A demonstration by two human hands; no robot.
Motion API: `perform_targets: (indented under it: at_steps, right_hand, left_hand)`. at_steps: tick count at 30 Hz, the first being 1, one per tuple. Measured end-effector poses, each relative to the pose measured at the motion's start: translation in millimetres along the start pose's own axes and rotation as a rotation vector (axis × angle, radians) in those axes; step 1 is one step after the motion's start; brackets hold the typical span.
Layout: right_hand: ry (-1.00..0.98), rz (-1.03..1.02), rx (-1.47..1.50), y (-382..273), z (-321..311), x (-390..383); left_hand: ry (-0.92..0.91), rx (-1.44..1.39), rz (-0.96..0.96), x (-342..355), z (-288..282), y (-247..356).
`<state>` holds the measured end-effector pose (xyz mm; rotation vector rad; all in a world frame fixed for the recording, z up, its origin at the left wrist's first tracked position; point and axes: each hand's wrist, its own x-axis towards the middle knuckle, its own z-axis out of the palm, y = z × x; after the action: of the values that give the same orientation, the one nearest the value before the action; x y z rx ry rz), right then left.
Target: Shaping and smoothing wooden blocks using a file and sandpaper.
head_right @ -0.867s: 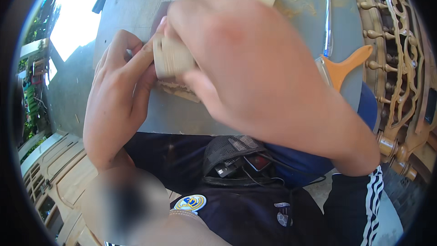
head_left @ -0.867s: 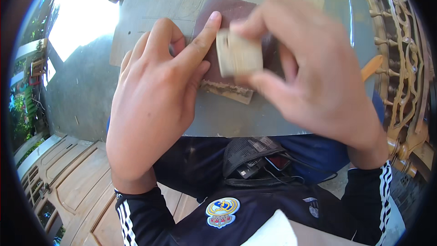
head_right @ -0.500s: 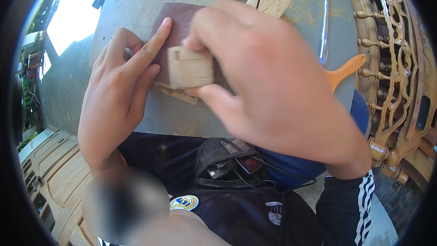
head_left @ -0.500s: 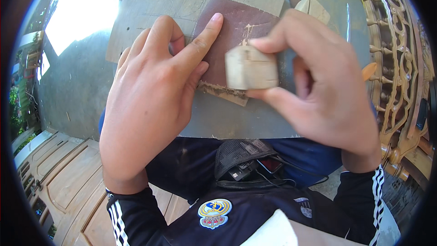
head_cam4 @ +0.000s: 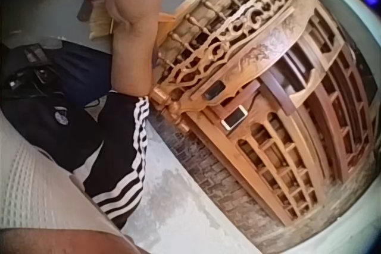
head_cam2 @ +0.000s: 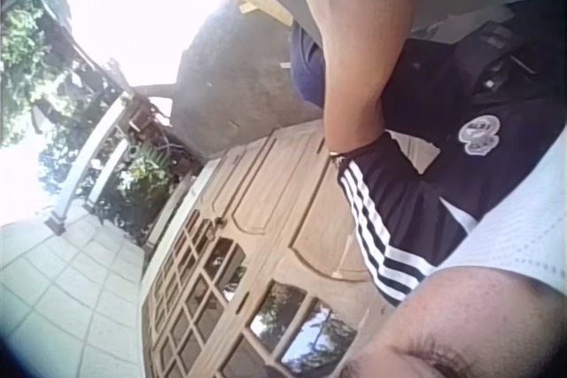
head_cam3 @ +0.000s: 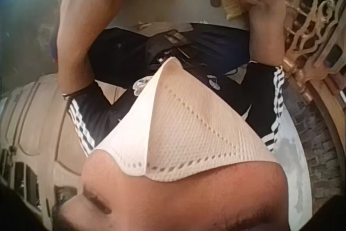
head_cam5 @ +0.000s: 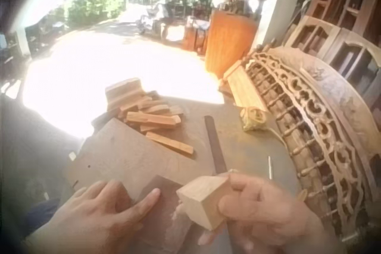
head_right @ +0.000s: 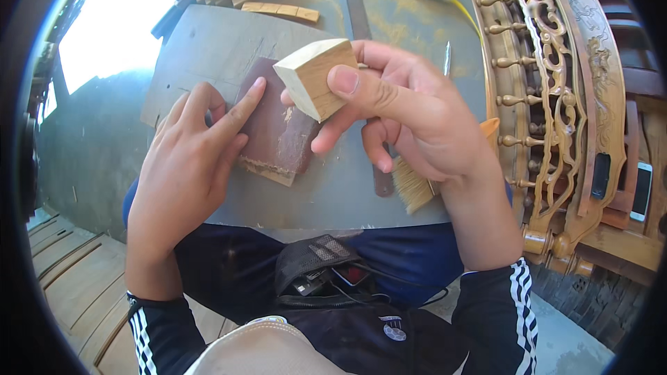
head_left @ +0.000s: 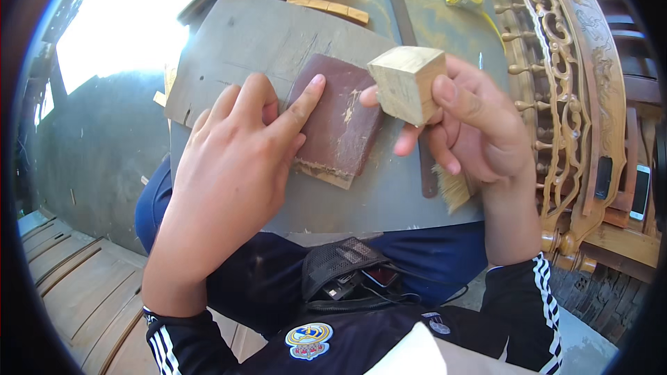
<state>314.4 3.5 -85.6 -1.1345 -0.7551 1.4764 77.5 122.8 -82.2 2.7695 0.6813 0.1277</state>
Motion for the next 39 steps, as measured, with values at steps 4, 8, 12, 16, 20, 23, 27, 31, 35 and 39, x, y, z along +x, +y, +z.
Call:
perform_targets:
  at_steps: [4,8,12,16,20,23,27,31,35,39]
  right_hand:
    - [-0.064,0.028,0.246,5,-2,4]
    - [-0.093,0.027,0.321,9,-6,6]
    - [-0.089,0.011,0.315,11,-8,7]
    - [-0.054,0.002,0.236,10,-3,7]
    - [-0.026,-0.003,0.181,7,3,5]
    - [0.093,-0.076,0.027,17,12,5]
    - [0.224,-0.527,-0.747,34,10,9]
    - [0.332,-0.593,-1.201,25,22,9]
    - [0.372,-0.678,-1.365,30,19,8]
    - [0.062,-0.628,-1.096,34,47,-1]
  left_hand:
    - [0.015,-0.038,0.012,1,1,-3]
    - [0.041,-0.054,0.032,0,0,-5]
    - [0.029,-0.053,0.026,1,0,-5]
    - [0.026,-0.037,0.02,0,1,-5]
    - [0.046,-0.038,0.031,-1,2,-5]
    - [0.044,-0.05,0.039,1,5,-6]
    - [0.066,-0.043,0.049,1,3,-5]
    - [0.064,-0.038,0.03,-1,4,-7]
    - [0.063,-0.064,0.04,1,8,-6]
    - [0.067,-0.079,0.037,1,5,-6]
